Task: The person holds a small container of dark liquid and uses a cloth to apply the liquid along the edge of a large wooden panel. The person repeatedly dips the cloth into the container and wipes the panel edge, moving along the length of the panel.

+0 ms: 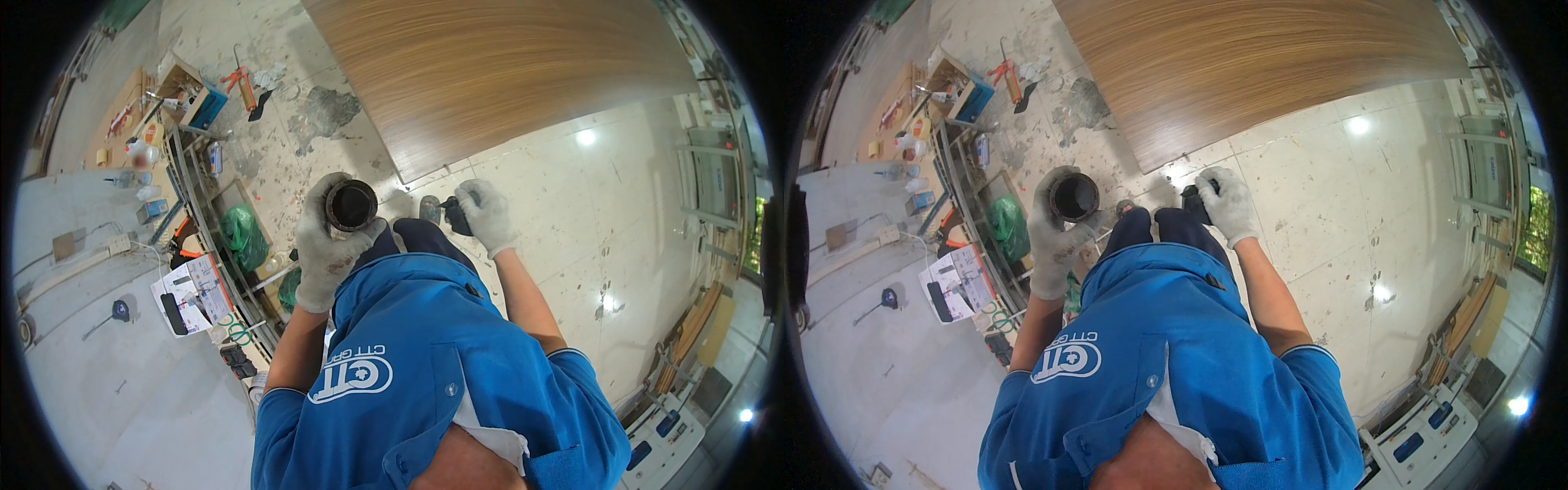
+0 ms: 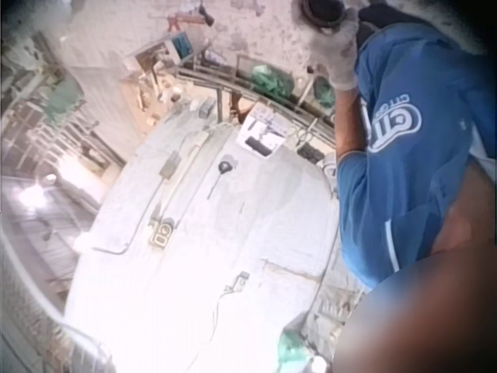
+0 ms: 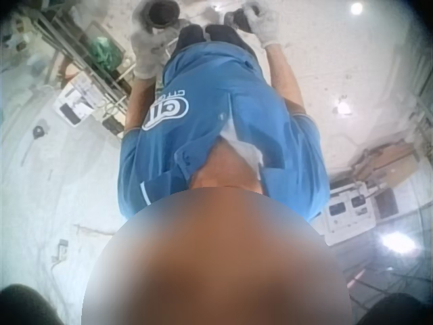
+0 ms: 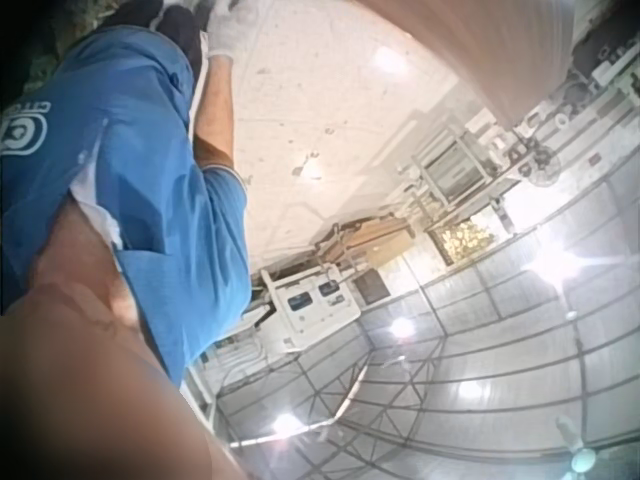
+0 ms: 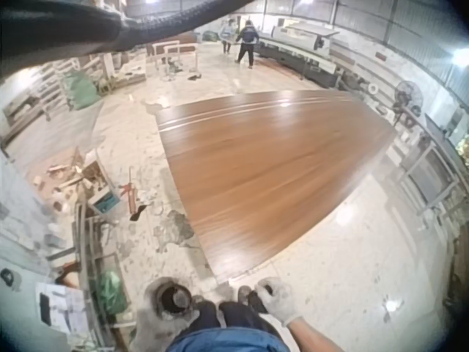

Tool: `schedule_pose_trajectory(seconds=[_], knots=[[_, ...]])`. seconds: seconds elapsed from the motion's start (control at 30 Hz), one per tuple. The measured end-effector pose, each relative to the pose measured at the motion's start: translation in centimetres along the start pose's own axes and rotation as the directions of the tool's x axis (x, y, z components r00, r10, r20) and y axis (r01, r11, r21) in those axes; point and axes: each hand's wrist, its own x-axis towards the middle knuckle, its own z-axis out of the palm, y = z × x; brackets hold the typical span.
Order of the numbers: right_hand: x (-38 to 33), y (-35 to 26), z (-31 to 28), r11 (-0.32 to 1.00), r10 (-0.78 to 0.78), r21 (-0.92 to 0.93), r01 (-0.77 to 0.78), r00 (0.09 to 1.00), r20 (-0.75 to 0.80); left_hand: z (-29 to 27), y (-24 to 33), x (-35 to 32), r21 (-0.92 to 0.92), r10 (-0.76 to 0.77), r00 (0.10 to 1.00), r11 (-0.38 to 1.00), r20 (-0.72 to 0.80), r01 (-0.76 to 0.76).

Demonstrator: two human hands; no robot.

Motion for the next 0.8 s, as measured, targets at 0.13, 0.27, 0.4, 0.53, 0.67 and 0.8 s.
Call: schedule_pose_trajectory(seconds=[0.13,0.27,0.4,0.53,0.67,0.8], knots=[[0.4,0.4,-0.3,0.996,0.077,0.058,-0.074,0.996,-0.055,0.4,0.3,0.1,0.026,0.008,1.000,1.000,0.000,-0.008],[0.3,0.7,-0.8,0.996,0.067,-0.046,-0.076,0.983,-0.170,0.7,0.6,0.1,0.037,0.002,1.000,0.999,-0.007,-0.001],[0.3,0.8,-0.9,0.996,-0.056,-0.070,0.055,0.998,-0.015,1.2,0.6,0.3,0.014,-0.016,1.000,1.000,-0.006,0.016],[0.7,0.9,-1.4,0.993,0.077,-0.083,-0.083,0.994,-0.075,1.3,0.6,0.3,0.068,0.041,0.999,0.997,-0.006,-0.041],[0.7,1.0,-1.6,0.998,0.004,-0.067,-0.009,0.998,-0.067,1.5,0.6,0.2,0.039,-0.013,1.000,0.999,-0.004,0.013],[0.7,1.3,-1.0,0.998,-0.012,-0.058,0.009,0.999,-0.038,2.1,0.5,0.3,0.035,0.032,0.999,0.999,-0.039,-0.030]])
